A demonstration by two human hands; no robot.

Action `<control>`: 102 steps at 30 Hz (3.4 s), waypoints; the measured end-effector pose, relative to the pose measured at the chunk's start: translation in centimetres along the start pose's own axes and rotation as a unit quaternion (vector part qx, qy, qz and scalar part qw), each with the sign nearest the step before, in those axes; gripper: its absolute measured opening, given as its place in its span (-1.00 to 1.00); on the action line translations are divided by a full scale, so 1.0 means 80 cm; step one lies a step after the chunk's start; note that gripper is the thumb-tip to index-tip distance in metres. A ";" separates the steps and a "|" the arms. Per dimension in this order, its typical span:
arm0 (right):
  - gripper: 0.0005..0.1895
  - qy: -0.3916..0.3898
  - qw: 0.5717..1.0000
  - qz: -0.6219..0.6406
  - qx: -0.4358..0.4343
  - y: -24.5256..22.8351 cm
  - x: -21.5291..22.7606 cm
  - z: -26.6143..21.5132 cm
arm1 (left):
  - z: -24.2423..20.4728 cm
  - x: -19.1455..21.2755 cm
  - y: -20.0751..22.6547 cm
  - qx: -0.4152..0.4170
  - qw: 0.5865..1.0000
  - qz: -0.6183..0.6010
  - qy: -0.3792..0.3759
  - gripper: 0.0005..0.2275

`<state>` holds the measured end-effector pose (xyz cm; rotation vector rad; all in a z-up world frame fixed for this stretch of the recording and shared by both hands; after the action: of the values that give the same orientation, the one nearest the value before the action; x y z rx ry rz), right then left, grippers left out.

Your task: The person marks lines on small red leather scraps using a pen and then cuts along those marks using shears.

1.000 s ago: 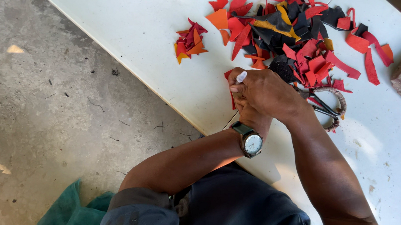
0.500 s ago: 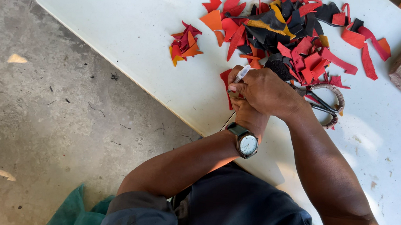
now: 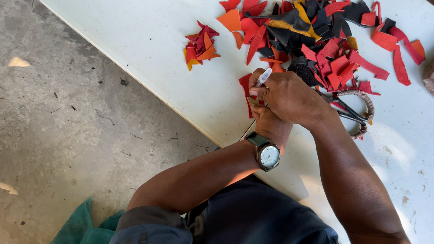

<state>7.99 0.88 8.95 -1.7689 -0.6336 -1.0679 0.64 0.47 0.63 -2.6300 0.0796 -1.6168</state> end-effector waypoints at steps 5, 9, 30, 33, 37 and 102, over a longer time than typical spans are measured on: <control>-0.65 -0.009 1.000 0.003 -0.005 0.000 0.001 0.000 | -0.002 0.002 -0.001 0.001 1.000 0.009 0.009 -0.70; -0.68 -0.027 0.999 0.017 -0.018 0.002 0.002 -0.001 | 0.001 -0.002 0.001 -0.005 1.000 0.009 0.002 -0.74; -0.77 -0.005 1.000 0.017 -0.013 0.006 0.003 -0.006 | -0.001 0.001 -0.001 -0.015 0.999 0.035 0.000 -0.66; -0.77 0.004 0.998 -0.026 0.062 0.014 0.001 -0.009 | 0.000 0.001 -0.001 -0.007 1.000 -0.028 0.002 -0.70; -0.76 0.006 0.992 -0.100 0.071 0.017 -0.001 -0.001 | 0.001 -0.001 0.000 0.001 1.000 0.012 0.022 -0.67; -0.68 0.102 0.934 -0.298 0.170 0.088 0.016 -0.090 | -0.081 -0.019 -0.120 -0.073 0.849 -0.397 0.340 -0.96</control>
<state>11.32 -8.64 8.13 -1.1650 -1.1893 -1.4217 -5.69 10.07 2.89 -2.1096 -1.0177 -2.8117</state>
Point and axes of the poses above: each hand's wrist, its own z-axis towards the middle knuckle, its own x-axis out of the back of the hand, y = z × x, the point moved 1 cm from there along z, towards the middle knuckle, and after that the axes turned 6 degrees about -x, right-handed, at the moved point
